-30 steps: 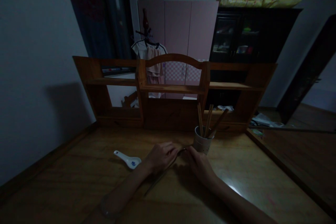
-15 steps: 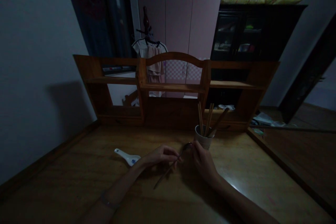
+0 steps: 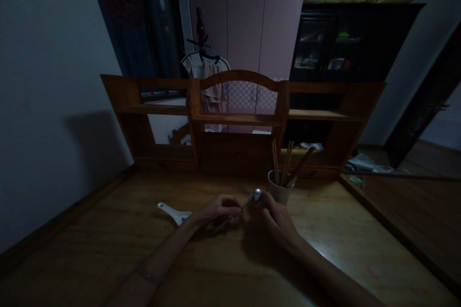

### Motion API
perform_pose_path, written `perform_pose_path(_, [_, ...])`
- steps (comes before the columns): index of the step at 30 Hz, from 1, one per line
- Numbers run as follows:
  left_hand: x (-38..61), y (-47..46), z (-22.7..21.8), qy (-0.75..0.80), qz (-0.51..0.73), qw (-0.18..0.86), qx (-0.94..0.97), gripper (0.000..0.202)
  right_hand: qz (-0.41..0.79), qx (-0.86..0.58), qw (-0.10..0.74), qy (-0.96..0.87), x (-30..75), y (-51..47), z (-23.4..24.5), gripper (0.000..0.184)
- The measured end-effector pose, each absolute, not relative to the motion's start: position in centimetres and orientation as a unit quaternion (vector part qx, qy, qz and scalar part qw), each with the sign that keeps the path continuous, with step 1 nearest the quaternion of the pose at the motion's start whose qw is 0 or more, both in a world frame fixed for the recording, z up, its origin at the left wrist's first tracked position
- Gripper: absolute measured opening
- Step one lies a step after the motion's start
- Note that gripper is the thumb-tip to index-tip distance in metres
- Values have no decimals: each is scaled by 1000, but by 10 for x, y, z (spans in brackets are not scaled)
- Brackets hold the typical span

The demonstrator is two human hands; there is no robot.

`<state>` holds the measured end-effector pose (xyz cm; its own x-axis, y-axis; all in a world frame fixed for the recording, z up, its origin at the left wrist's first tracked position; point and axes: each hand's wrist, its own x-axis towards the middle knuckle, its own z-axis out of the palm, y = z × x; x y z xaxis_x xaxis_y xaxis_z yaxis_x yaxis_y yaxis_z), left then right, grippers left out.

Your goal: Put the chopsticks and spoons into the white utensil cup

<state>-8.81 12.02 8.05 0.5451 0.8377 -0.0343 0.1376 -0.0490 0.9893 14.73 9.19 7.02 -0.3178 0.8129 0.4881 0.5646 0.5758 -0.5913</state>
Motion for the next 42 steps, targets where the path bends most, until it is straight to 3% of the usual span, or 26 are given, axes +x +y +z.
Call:
perform_pose_path(5, [-86, 121, 79, 357, 325, 562, 671, 23, 192, -420, 402, -791, 143, 86, 82, 27])
perform_pose_path(14, [-91, 142, 62, 406, 377, 497, 668, 35, 200, -433, 395, -785, 140, 87, 77, 34])
perform_pose_path(20, [-91, 142, 60, 384, 376, 527, 659, 35, 189, -432, 401, -786, 140, 88, 74, 35])
perform_pose_path(29, [-88, 132, 64, 380, 334, 578, 640, 35, 183, -415, 430, -781, 139, 91, 74, 18])
perform_pose_path(42, [-89, 133, 65, 364, 331, 587, 643, 36, 168, -435, 439, -768, 141, 89, 78, 22])
